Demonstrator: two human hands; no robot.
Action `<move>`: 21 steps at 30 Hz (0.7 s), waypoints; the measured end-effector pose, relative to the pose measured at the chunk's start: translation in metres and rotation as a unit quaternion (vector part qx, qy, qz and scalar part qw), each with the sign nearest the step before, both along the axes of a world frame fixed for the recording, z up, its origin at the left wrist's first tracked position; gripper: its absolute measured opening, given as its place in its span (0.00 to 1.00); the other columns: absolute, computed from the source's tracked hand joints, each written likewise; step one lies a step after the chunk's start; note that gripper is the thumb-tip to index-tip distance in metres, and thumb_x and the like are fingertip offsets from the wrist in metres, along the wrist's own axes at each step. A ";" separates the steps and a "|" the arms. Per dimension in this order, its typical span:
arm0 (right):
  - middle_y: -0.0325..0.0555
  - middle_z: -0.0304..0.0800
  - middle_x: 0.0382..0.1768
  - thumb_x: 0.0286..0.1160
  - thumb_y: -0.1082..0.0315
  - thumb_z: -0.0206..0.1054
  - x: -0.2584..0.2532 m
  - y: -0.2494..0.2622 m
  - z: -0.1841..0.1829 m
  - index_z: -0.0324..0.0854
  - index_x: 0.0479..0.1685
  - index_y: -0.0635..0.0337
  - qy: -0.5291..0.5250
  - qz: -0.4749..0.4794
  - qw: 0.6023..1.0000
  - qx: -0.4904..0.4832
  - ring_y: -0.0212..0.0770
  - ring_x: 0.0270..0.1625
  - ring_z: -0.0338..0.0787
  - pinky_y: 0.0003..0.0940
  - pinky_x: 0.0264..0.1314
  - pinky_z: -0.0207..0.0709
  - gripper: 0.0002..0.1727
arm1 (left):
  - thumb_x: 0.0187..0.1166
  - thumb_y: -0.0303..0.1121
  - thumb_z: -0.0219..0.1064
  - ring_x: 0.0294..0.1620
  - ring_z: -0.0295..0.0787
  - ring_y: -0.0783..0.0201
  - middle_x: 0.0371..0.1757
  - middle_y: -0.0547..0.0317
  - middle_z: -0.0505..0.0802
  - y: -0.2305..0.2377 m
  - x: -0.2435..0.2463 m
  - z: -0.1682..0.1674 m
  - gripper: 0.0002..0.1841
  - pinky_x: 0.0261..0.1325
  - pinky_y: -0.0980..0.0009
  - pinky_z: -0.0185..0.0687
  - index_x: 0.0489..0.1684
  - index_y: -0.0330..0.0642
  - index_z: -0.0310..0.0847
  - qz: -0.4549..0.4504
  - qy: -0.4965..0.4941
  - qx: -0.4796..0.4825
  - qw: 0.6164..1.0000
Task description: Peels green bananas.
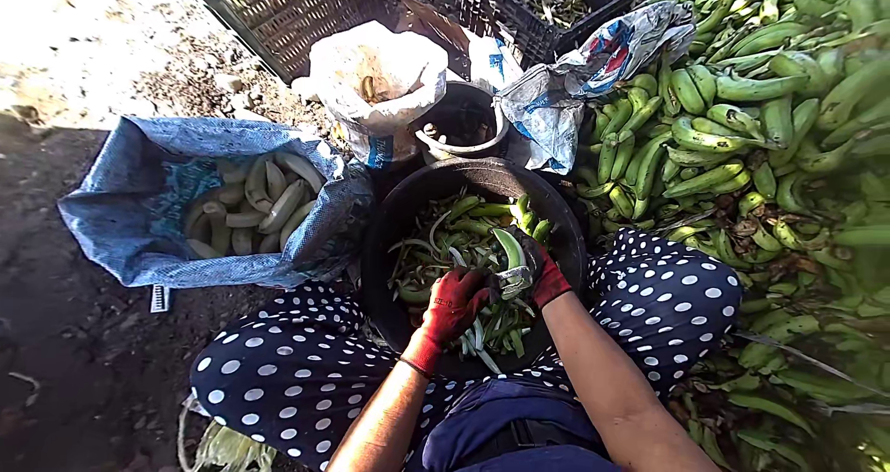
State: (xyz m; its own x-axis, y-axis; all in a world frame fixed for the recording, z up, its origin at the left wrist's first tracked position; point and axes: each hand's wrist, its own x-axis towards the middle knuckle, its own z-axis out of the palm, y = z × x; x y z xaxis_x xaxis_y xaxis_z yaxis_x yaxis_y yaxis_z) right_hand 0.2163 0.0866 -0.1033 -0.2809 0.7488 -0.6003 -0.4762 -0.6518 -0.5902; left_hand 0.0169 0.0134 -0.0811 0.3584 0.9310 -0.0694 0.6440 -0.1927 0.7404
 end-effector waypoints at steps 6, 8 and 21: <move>0.39 0.82 0.26 0.94 0.48 0.38 -0.013 -0.008 0.002 0.76 0.56 0.54 -0.018 0.013 0.999 -0.023 0.32 0.22 0.82 0.27 0.25 0.80 0.25 | 0.85 0.51 0.59 0.65 0.85 0.39 0.61 0.41 0.89 0.010 0.006 0.004 0.23 0.67 0.36 0.73 0.70 0.52 0.86 0.036 0.068 -0.028 0.997; 0.41 0.83 0.32 0.95 0.57 0.42 -0.024 -0.019 0.004 0.77 0.60 0.59 -0.025 -0.006 1.000 0.000 0.33 0.30 0.83 0.29 0.35 0.82 0.20 | 0.85 0.48 0.62 0.64 0.85 0.38 0.61 0.38 0.89 0.015 0.009 0.000 0.21 0.67 0.37 0.74 0.69 0.49 0.86 0.108 0.066 -0.043 0.991; 0.45 0.80 0.29 0.97 0.55 0.43 -0.020 -0.023 -0.038 0.78 0.52 0.65 -0.248 0.045 0.965 -0.073 0.35 0.26 0.80 0.30 0.30 0.79 0.24 | 0.91 0.59 0.49 0.58 0.88 0.45 0.59 0.41 0.90 0.033 -0.060 -0.021 0.29 0.62 0.41 0.80 0.80 0.51 0.73 0.393 -0.069 -0.207 0.893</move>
State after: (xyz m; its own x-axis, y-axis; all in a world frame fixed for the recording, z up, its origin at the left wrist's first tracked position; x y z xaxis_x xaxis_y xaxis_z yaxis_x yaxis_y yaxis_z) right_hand 0.1962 0.0631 -0.1418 0.0078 0.6320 -0.7750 -0.0966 -0.7709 -0.6296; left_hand -0.0427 0.0462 -0.1017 -0.3636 0.8030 -0.4722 0.3573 0.5884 0.7254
